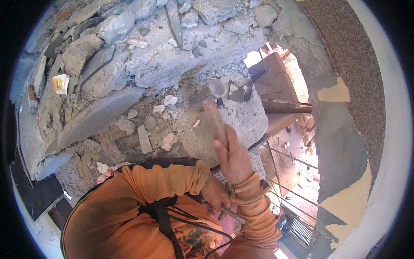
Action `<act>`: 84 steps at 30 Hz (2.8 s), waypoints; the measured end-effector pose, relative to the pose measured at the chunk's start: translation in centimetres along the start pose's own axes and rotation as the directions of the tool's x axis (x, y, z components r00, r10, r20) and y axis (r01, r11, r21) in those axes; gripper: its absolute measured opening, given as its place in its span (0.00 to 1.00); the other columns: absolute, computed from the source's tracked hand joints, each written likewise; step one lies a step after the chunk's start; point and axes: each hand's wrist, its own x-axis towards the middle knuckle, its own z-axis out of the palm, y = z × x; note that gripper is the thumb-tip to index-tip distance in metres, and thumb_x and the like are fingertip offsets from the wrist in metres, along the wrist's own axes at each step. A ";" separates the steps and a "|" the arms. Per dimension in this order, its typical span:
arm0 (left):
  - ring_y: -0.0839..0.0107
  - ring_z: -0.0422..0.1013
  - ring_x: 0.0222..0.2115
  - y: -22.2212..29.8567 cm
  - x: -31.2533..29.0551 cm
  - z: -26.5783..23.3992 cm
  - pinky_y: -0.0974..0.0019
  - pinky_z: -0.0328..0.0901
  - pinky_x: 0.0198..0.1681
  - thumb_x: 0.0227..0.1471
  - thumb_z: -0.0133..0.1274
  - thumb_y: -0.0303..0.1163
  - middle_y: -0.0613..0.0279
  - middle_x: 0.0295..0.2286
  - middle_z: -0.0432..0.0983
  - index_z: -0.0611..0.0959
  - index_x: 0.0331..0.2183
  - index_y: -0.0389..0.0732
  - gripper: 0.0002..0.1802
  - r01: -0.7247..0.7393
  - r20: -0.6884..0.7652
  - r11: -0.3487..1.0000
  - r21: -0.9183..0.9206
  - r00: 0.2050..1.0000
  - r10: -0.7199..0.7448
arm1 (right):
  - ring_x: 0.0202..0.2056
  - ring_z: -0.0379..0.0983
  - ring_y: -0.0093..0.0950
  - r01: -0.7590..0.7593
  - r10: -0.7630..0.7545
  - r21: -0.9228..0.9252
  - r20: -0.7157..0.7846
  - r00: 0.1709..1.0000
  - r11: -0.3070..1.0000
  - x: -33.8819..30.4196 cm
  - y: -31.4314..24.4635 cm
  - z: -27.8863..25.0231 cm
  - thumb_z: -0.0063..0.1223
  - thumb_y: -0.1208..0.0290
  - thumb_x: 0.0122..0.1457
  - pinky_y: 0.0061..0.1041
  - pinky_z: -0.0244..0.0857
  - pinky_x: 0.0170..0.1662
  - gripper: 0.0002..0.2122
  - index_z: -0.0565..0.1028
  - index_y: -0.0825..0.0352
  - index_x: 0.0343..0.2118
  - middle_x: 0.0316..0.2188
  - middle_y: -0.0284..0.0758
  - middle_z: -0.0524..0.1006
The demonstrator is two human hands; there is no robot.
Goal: The person uses a hammer and a chisel to break pieces of concrete from a structure.
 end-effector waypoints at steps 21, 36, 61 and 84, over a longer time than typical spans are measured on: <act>0.76 0.70 0.21 0.8 1.4 1.1 0.69 0.64 0.26 0.50 0.48 0.28 0.66 0.24 0.77 0.80 0.42 0.35 0.16 0.117 0.047 0.990 0.085 0.992 -0.121 | 0.55 0.60 0.52 -0.078 -0.287 -0.560 -0.533 0.796 0.825 10.4 8.1 -3.2 0.57 0.51 0.53 0.41 0.57 0.57 0.37 0.60 0.75 0.58 0.54 0.57 0.63; 0.76 0.70 0.21 -0.3 0.9 0.8 0.68 0.65 0.25 0.49 0.49 0.29 0.66 0.22 0.76 0.81 0.41 0.36 0.16 0.036 -0.007 0.995 0.093 0.999 -0.036 | 0.43 0.71 0.46 0.045 -0.196 -0.428 -0.316 0.928 0.903 7.0 6.3 -4.1 0.57 0.79 0.45 0.40 0.66 0.46 0.23 0.67 0.64 0.47 0.44 0.44 0.69; 0.62 0.73 0.27 5.3 1.8 4.1 0.58 0.66 0.36 0.52 0.51 0.28 0.53 0.28 0.76 0.80 0.35 0.35 0.09 -0.264 -0.453 0.843 0.469 0.748 0.486 | 0.51 0.70 0.43 -0.025 0.206 0.378 -0.445 0.871 0.925 -24.6 5.5 0.8 0.50 0.74 0.58 0.35 0.60 0.56 0.18 0.69 0.78 0.51 0.47 0.52 0.73; 0.67 0.75 0.37 3.3 -0.1 0.6 0.64 0.71 0.44 0.56 0.54 0.26 0.55 0.36 0.78 0.78 0.40 0.33 0.10 -0.137 -0.934 0.932 0.336 0.078 0.349 | 0.34 0.75 0.48 -0.141 0.004 0.374 0.344 0.939 0.917 -15.7 9.5 4.8 0.47 0.42 0.57 0.41 0.66 0.38 0.30 0.75 0.74 0.30 0.29 0.52 0.77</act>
